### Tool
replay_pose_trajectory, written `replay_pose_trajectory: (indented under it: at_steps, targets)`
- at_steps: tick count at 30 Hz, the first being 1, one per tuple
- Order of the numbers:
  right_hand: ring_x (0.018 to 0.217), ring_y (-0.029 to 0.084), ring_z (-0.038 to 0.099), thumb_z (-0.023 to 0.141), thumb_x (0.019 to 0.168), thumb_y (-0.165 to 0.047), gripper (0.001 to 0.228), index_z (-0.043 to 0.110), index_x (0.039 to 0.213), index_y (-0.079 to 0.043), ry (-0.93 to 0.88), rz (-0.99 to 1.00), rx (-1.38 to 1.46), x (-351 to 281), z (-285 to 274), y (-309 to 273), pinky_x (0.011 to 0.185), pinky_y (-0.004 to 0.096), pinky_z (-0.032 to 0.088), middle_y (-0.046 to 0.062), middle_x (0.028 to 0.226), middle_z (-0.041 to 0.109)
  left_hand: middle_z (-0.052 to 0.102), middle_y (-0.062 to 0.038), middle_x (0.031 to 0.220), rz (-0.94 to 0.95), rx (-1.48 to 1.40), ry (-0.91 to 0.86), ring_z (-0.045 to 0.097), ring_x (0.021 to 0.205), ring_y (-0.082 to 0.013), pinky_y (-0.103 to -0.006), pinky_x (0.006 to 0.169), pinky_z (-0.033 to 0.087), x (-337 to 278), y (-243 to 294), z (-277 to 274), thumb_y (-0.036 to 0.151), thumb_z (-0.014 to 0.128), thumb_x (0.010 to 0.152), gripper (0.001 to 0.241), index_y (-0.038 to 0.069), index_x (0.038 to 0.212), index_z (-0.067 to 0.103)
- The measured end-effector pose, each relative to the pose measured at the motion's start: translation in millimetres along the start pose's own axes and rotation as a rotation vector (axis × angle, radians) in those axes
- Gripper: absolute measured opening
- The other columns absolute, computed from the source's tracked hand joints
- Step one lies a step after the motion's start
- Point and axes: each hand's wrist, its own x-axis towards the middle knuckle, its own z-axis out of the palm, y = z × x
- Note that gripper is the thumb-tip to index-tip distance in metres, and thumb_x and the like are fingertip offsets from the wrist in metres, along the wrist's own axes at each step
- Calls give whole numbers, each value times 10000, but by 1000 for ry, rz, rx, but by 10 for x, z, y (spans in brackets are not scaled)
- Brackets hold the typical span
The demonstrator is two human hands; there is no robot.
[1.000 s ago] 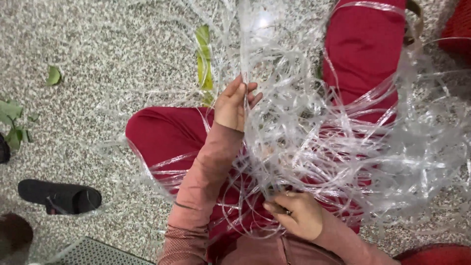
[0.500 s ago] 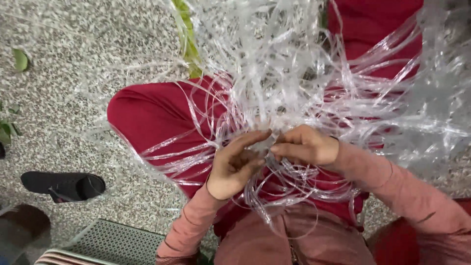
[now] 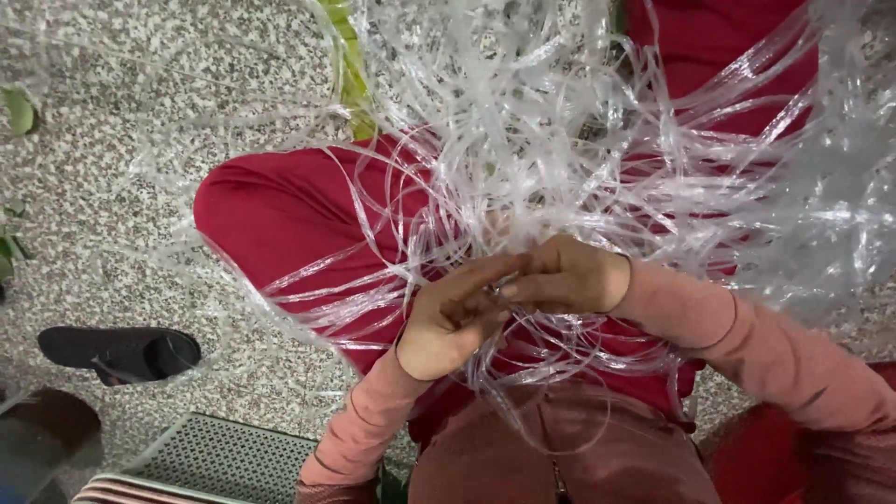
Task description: Cutting long strands of clear plastic string into smaller pieces using a small hand tool while sitting on the floor.
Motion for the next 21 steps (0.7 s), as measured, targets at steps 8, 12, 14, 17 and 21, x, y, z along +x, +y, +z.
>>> replay_pose_trajectory:
  at_steps: [8,12,14,17,21]
  targets:
    - [336,83,378,627,989,-262,382,760,793,38,141,-149,-138,-46,-306,69,347,229,300,16,386,452,663,-243,1310,82,191,-14,718,876,-233,-394,739,607,-92,-89,-49,41,754,847,560,-38,1384,615]
    - [434,61,485,711,940,-217,192,702,1014,-40,120,-513,-114,154,-272,14,353,194,395,-12,633,619,637,-208,1319,121,259,-162,648,769,-181,-390,842,581,-97,344,145,272,675,948,645,-3,1489,458]
    - [448,53,450,710,929,-157,127,719,949,-32,215,-445,-77,45,-55,-270,393,196,357,-25,604,587,585,-216,1411,95,270,-158,689,808,-201,-349,806,588,-108,366,154,189,683,912,639,-12,1478,467]
    - [424,49,407,687,936,-100,95,716,889,-23,262,-389,26,-21,52,-444,383,203,313,-43,553,542,525,-234,1506,40,183,-129,708,873,-216,-311,811,598,-111,433,153,54,657,862,634,-40,1464,481]
    - [454,55,405,669,925,-167,139,658,826,-69,274,-620,-222,-96,236,-583,395,195,353,-34,612,549,579,-147,1378,129,270,28,633,1154,-297,-451,1047,549,0,426,153,11,656,852,308,-14,1159,656]
